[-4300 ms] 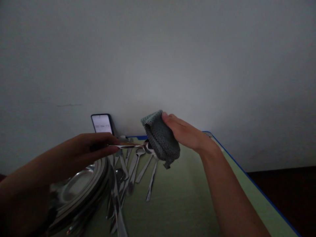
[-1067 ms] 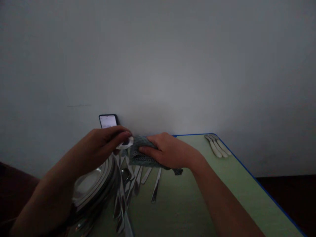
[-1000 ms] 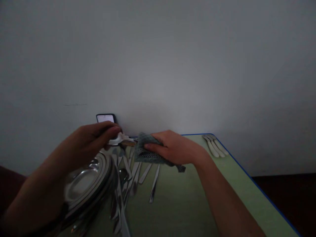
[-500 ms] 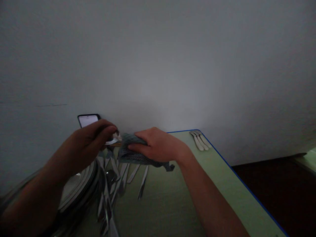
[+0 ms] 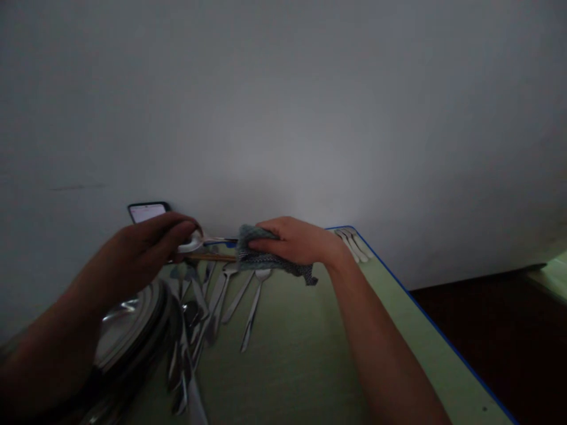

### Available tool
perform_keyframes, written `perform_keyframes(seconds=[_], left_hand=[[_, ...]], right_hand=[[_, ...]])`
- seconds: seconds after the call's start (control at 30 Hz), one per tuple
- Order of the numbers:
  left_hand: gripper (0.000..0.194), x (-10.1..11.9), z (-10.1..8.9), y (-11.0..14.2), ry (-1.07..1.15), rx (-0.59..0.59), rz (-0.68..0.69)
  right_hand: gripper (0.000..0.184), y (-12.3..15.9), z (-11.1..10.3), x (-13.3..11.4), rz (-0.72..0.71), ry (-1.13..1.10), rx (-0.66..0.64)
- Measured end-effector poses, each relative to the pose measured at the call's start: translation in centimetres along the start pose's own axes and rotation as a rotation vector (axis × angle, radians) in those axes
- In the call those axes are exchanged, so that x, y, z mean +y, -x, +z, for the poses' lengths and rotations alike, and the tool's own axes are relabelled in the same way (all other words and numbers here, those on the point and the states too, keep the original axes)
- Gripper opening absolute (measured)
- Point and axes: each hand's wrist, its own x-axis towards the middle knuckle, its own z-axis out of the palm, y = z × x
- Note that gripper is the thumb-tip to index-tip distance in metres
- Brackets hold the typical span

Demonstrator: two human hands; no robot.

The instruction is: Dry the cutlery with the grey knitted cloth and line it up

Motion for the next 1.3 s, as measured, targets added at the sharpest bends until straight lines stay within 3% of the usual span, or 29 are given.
perform_keyframes(seconds=[0.17, 0.27, 0.43, 0.6, 0.7, 0.8, 0.87, 0.97, 1.03, 1.17, 1.3], left_hand=[[0.058, -1.0, 1.8, -0.2, 0.343, -0.248, -0.061], [0.060, -0.6, 2.6, -0.1, 0.329, -0.198, -0.040], [0.056, 0.9, 3.2, 0.6, 0.009, -0.147, 0.098], [0.050, 0.6, 3.2, 1.2, -0.357, -0.109, 0.287], [0.046, 0.1, 2.6, 1.0, -0.361, -0.126, 0.285], [0.037, -0.2, 1.6, 0.5, -0.199, -0.209, 0.240], [0.043, -0.5, 0.8, 0.3, -0.076, -0.241, 0.165], [0.052, -1.1, -0.4, 0.4, 0.002, -0.195, 0.060], [0.047, -1.6, -1.1, 0.6, 0.017, -0.196, 0.065], [0.035, -2.3, -1.8, 1.1, 0.071, -0.321, 0.110], [0.030, -1.9, -1.7, 1.2, 0.009, -0.401, 0.135]], right_hand=[[0.021, 0.8, -1.0, -0.7, 0.080, 0.265, 0.147], [0.020, 0.7, -1.0, -1.6, 0.067, 0.350, 0.191], [0.018, -0.3, 0.6, -3.0, 0.048, 0.419, 0.124], [0.022, -1.7, 2.8, -3.6, 0.027, 0.502, 0.123], [0.025, -1.9, 3.0, -3.4, 0.029, 0.489, 0.098], [0.030, -1.6, 2.4, -2.9, 0.025, 0.439, 0.076], [0.030, -1.2, 1.8, -2.5, 0.025, 0.394, 0.082], [0.027, -0.5, 0.8, -2.1, 0.038, 0.292, 0.118], [0.026, 0.0, 0.3, -1.9, 0.094, 0.201, 0.128], [0.028, 0.6, 0.0, -1.7, 0.220, 0.076, 0.112], [0.028, 0.7, 0.1, -1.6, 0.218, 0.052, 0.063]])
